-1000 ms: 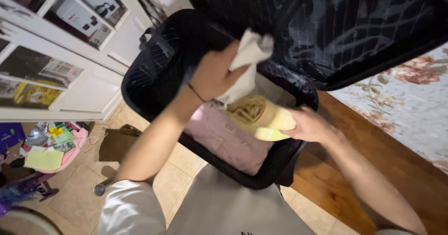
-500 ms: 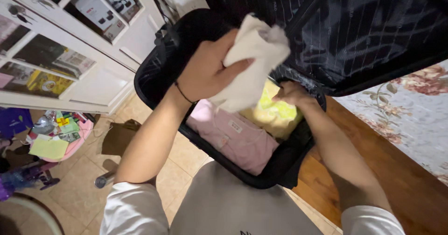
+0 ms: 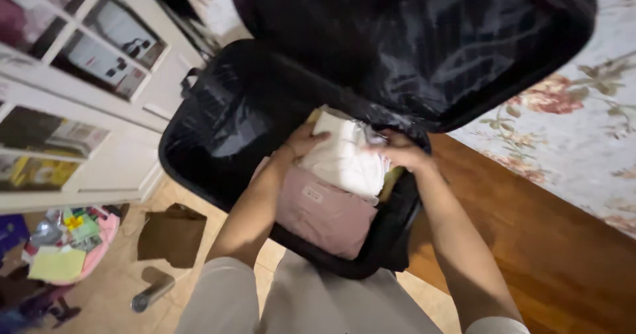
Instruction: The person folds a yellow towel on a wooden surface and places it into a suitcase with other folded clothes.
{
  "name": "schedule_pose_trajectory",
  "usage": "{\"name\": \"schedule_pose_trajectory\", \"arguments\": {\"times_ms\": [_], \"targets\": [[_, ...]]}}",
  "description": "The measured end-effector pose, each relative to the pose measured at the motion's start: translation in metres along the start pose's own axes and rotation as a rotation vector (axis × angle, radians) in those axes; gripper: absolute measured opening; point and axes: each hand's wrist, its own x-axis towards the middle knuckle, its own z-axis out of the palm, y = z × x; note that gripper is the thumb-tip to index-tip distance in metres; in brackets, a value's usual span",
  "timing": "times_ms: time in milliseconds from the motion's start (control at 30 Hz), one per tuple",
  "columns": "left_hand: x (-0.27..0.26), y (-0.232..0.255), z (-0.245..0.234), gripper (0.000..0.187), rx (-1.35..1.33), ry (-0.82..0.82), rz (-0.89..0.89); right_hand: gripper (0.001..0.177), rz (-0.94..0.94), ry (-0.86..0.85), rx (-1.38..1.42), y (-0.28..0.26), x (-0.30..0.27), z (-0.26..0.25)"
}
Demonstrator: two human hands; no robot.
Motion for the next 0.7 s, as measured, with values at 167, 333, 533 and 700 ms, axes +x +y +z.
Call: {"name": "schedule_pose_trajectory", "arguments": {"times_ms": [167, 333, 533, 700], "targets": [[0.019, -0.021, -0.001, 0.069, 0.280, 0.140, 0.354, 0.086, 0.385, -0.231, 0.032, -0.004, -0.007, -0.008], [0.013, -0.018, 0.035, 0.072, 0.329, 0.055, 0.213, 0.099, 0.259, -0.191, -0.784, -0.029, -0.017, -0.019], [0.020, -0.019, 0.048, 0.061, 0.317, 0.084, 0.178, 0.039, 0.284, -0.224, -0.924, -0.061, -0.028, 0.023], [0.024, -0.022, 0.036, 0.062, 0.528, 0.134, 0.148, 0.070, -0.189, -0.139, -0.888, -0.033, -0.036, 0.048]]}}
